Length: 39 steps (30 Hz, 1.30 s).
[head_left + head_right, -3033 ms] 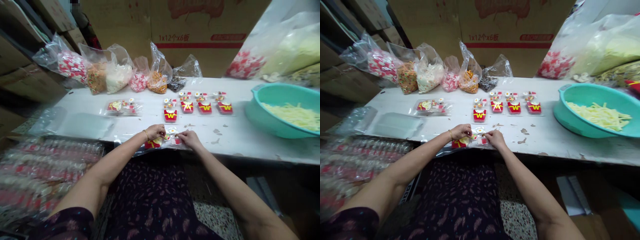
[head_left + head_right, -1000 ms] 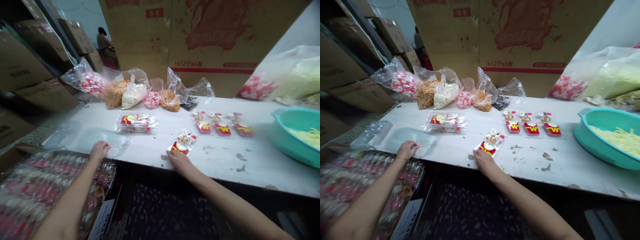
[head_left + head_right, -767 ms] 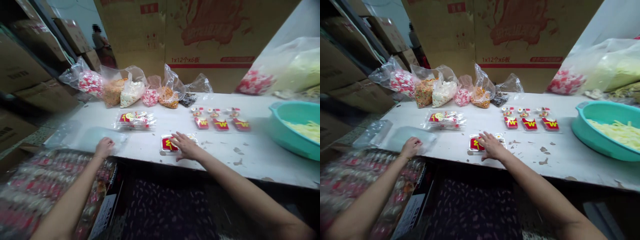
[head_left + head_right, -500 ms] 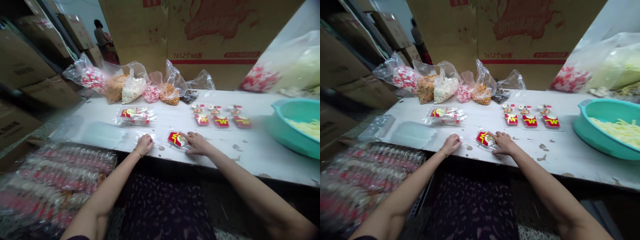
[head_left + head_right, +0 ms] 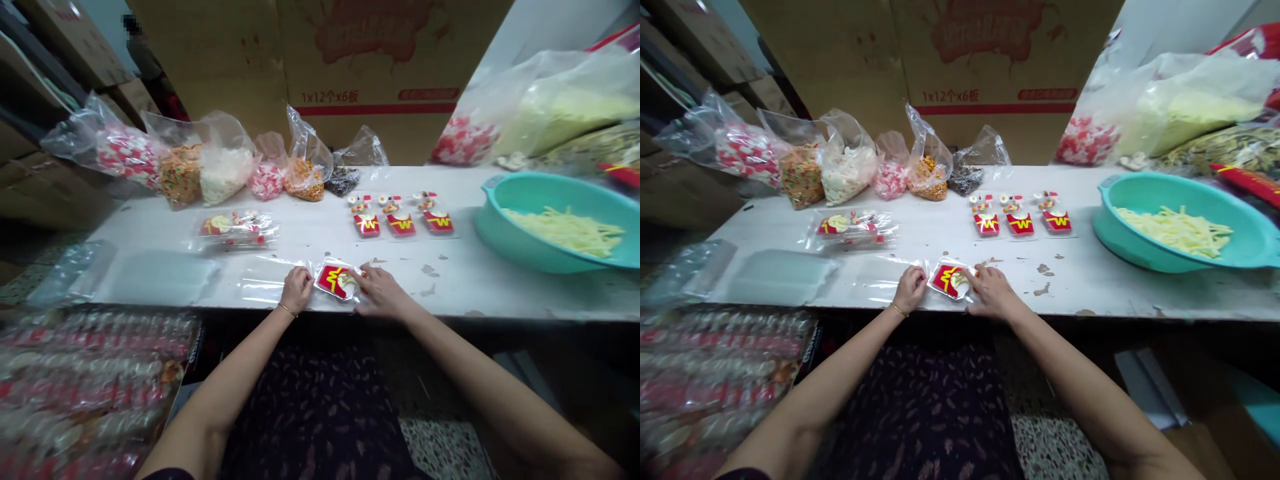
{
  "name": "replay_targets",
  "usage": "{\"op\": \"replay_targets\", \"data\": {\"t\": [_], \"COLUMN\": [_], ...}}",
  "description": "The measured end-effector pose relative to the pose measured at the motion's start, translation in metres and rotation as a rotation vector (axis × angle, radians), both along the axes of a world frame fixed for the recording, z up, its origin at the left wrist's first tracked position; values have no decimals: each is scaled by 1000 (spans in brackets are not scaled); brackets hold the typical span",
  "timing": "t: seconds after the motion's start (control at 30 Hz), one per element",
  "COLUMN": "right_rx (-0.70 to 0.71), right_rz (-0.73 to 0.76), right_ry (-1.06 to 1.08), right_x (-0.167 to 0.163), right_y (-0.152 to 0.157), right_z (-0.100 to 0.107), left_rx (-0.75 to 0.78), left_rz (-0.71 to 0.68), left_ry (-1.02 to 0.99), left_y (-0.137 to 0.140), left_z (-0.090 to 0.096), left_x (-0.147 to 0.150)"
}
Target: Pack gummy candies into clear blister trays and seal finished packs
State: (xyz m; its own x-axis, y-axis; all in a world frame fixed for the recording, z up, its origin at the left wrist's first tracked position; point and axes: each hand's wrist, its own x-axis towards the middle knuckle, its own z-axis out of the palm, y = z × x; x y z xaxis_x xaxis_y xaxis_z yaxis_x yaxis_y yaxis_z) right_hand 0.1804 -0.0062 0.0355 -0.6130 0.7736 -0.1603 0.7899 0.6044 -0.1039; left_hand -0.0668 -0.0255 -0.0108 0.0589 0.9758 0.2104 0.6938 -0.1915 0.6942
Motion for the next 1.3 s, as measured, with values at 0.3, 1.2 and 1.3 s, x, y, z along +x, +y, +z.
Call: {"op": "replay_targets", "data": {"t": [0.3, 1.2, 1.3], "right_rx": [-16, 88, 107], "right_rz": [0, -138, -133], "right_ry": [-57, -67, -49], "right_x": [-6, 3, 1], "right_y": [5, 14, 13], "right_z": [3, 2, 3], "left_rx": [-183, -114, -27], "left_rz": [-83, -22, 17], "left_ry": [72, 234, 102], "left_y": [11, 12, 10], "left_z": [10, 1, -1], "left_x": [-16, -24, -25]}}
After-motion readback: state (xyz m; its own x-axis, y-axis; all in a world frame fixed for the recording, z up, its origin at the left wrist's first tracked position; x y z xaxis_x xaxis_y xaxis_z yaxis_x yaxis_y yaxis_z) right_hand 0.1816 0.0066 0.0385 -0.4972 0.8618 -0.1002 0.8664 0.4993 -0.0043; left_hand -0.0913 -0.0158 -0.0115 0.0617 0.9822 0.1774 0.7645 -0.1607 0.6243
